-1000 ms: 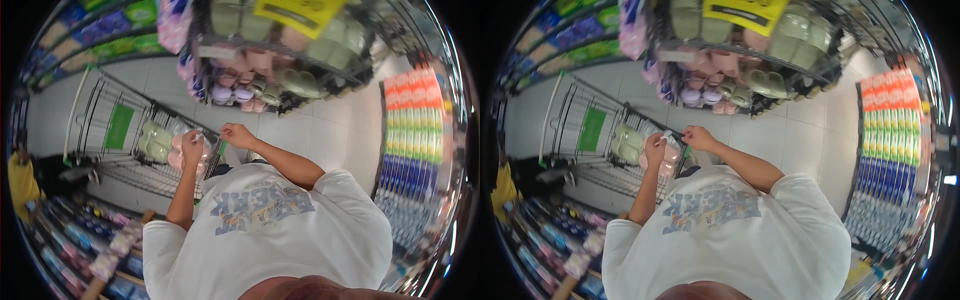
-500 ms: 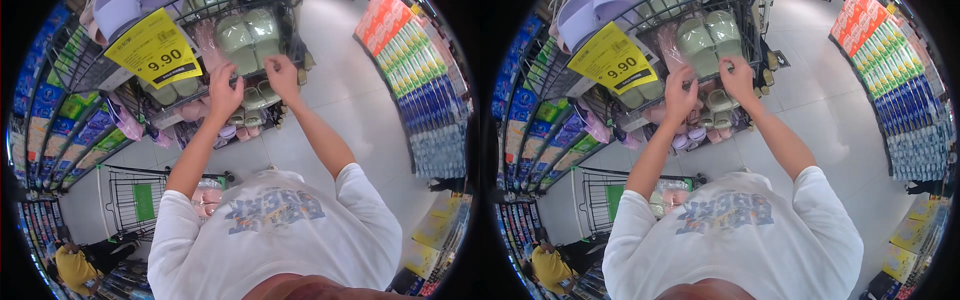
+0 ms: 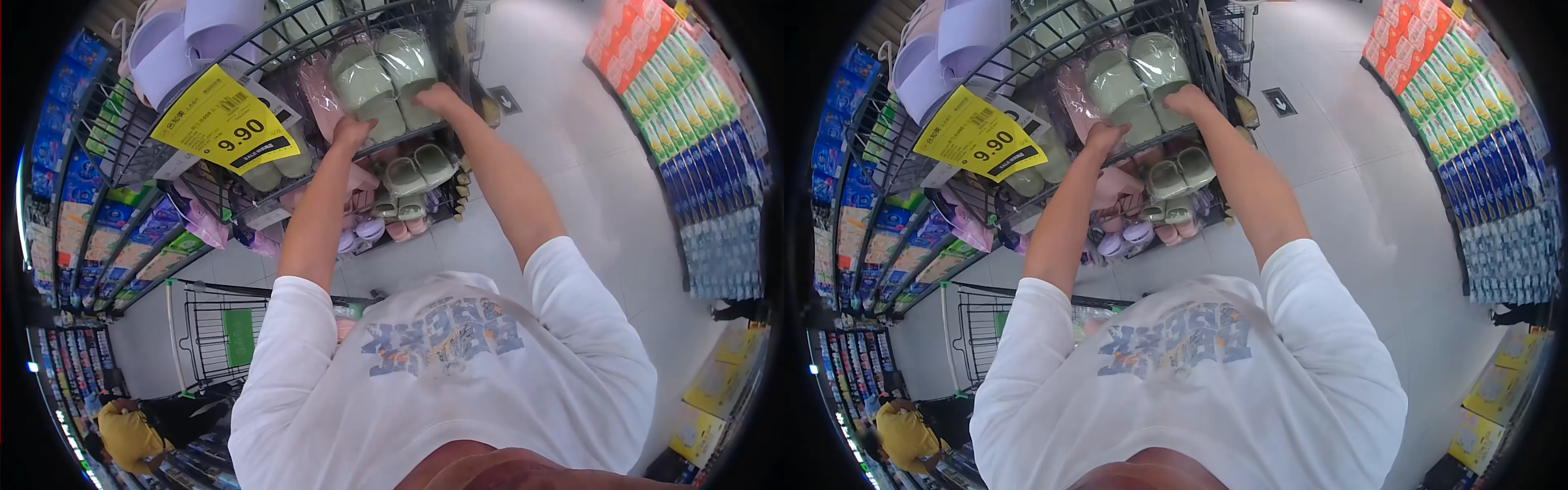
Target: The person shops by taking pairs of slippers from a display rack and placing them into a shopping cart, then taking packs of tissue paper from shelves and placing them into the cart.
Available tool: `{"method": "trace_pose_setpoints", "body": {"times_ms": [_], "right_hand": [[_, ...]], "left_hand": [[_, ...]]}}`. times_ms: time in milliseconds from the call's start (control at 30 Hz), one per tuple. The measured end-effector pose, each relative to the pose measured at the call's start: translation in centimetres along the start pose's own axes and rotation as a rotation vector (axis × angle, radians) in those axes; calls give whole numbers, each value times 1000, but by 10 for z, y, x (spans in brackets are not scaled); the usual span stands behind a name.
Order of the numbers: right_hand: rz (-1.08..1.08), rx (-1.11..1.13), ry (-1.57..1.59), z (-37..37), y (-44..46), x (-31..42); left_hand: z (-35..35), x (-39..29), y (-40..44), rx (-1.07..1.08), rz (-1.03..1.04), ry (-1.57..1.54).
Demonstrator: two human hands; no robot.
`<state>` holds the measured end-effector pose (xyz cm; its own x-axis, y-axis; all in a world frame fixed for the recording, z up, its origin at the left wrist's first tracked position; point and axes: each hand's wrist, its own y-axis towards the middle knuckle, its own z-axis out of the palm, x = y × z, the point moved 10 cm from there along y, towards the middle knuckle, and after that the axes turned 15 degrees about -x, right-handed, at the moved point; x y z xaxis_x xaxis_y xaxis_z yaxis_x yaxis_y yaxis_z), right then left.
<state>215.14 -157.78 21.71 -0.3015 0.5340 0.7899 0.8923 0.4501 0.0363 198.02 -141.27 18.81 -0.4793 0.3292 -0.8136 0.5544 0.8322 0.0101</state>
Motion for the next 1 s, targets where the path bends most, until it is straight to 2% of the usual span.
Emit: {"method": "trace_pose_setpoints", "body": {"times_ms": [67, 133, 200, 267, 333, 367, 433, 500, 567, 633, 700, 767, 800, 900, 967, 1000], "right_hand": [[2, 12, -103, 11, 6, -6], [15, 5, -112, 9, 6, -7], [30, 2, -125, 4, 6, -10], [-47, 50, -30, 8, 4, -2], [-48, 27, 40, 9, 4, -2], [-29, -15, 115, 5, 5, -3], [-86, -37, 165, -9, -8, 10], [-92, -122, 331, -34, -24, 26], [-129, -127, 442, -46, -41, 35], [-240, -215, 713, -65, -53, 44], [-201, -208, 912, -70, -63, 44], [-140, -225, 1011, -72, -69, 35], [-134, -251, 1040, -75, -76, 34], [-38, -234, 1044, -76, -106, 21], [-19, -204, 1007, -71, -136, 7], [-14, -196, 985, -67, -153, -1]], "left_hand": [[-3, 3, 4, -32, -2, 19], [-19, -1, 1, -161, -25, 183], [-27, -10, -5, -181, -11, 161], [-35, -12, -14, -208, -13, 142], [-59, -30, -18, -445, 105, 158], [-60, -31, -21, -455, 92, 153], [-79, -40, -33, -579, 63, -202], [-83, -40, -29, -596, 37, -222], [-89, -44, -27, -569, -33, -227], [-96, -45, -23, -562, -89, -326], [-100, -45, -24, -548, -138, -418], [-82, -49, -27, -308, -183, -843], [-77, -50, -32, -198, -186, -889], [-95, -62, -88, -309, -142, -734], [-96, -44, -119, -296, -215, -779], [-96, -38, -132, -247, -151, -796]]}}
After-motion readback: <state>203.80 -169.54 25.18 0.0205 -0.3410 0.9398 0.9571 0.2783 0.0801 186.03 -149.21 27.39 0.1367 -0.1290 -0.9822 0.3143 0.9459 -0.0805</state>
